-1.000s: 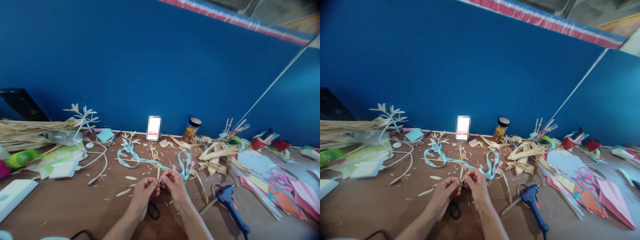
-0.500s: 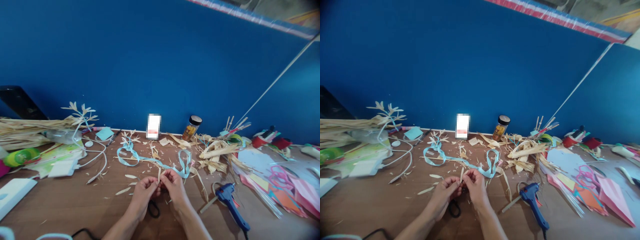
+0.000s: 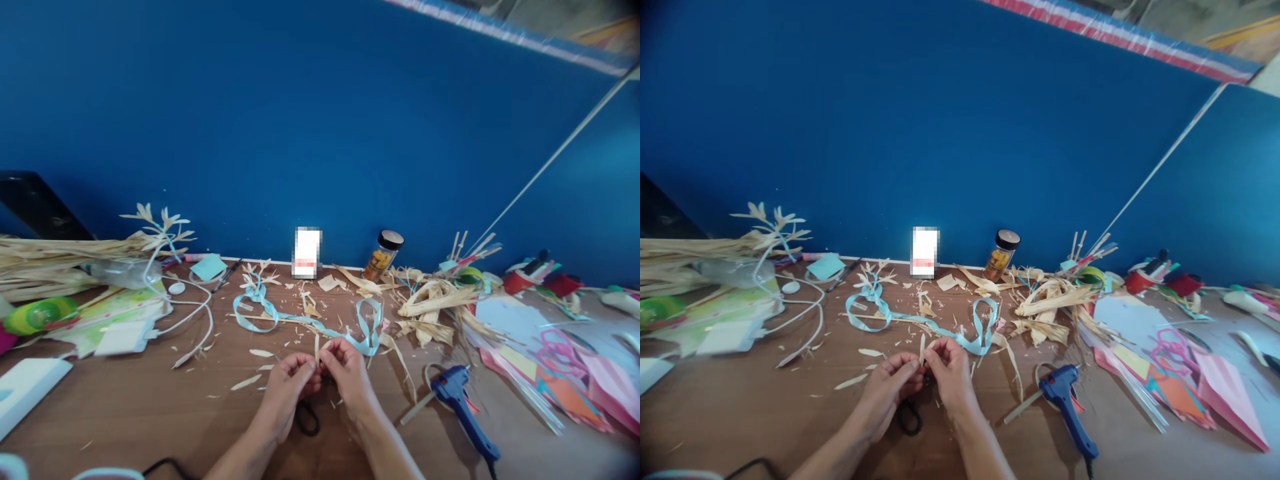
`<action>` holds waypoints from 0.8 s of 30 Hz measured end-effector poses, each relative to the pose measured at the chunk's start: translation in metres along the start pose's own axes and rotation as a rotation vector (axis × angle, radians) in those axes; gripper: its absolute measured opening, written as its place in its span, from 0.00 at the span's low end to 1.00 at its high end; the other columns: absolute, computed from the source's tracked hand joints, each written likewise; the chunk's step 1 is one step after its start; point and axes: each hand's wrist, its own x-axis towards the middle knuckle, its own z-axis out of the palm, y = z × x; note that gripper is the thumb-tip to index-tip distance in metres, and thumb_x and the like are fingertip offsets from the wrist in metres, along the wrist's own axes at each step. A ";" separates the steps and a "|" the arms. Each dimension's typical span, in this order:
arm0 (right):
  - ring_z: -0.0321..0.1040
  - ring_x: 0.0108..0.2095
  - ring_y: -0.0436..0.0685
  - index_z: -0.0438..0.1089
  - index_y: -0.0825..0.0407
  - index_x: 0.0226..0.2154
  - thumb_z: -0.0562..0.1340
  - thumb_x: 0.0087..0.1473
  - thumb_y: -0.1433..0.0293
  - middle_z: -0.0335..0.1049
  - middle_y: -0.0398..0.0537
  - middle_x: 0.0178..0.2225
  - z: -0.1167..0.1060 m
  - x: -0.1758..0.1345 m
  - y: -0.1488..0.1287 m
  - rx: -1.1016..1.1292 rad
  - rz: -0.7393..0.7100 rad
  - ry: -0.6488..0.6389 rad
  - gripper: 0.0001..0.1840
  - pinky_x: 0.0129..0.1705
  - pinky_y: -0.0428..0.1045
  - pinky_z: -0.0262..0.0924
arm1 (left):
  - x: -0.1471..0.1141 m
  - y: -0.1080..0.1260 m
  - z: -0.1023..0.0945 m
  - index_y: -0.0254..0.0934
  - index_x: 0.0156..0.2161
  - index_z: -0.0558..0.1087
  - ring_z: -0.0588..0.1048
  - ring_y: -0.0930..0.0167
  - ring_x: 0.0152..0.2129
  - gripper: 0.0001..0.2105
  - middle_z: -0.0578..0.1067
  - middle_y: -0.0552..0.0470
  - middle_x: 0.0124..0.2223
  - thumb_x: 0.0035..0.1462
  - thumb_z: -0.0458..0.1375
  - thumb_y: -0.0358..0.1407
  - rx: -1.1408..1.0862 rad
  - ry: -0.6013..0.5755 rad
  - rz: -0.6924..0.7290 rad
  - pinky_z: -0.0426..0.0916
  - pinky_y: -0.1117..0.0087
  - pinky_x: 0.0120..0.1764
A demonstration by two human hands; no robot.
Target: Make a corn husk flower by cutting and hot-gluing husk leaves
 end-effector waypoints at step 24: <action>0.61 0.20 0.48 0.66 0.54 0.26 0.63 0.46 0.62 0.65 0.39 0.19 0.002 -0.002 -0.002 0.039 0.044 -0.014 0.12 0.24 0.44 0.56 | 0.003 -0.001 -0.003 0.33 0.23 0.70 0.64 0.79 0.15 0.10 0.69 0.57 0.20 0.40 0.64 0.38 0.070 -0.016 0.028 0.61 0.77 0.22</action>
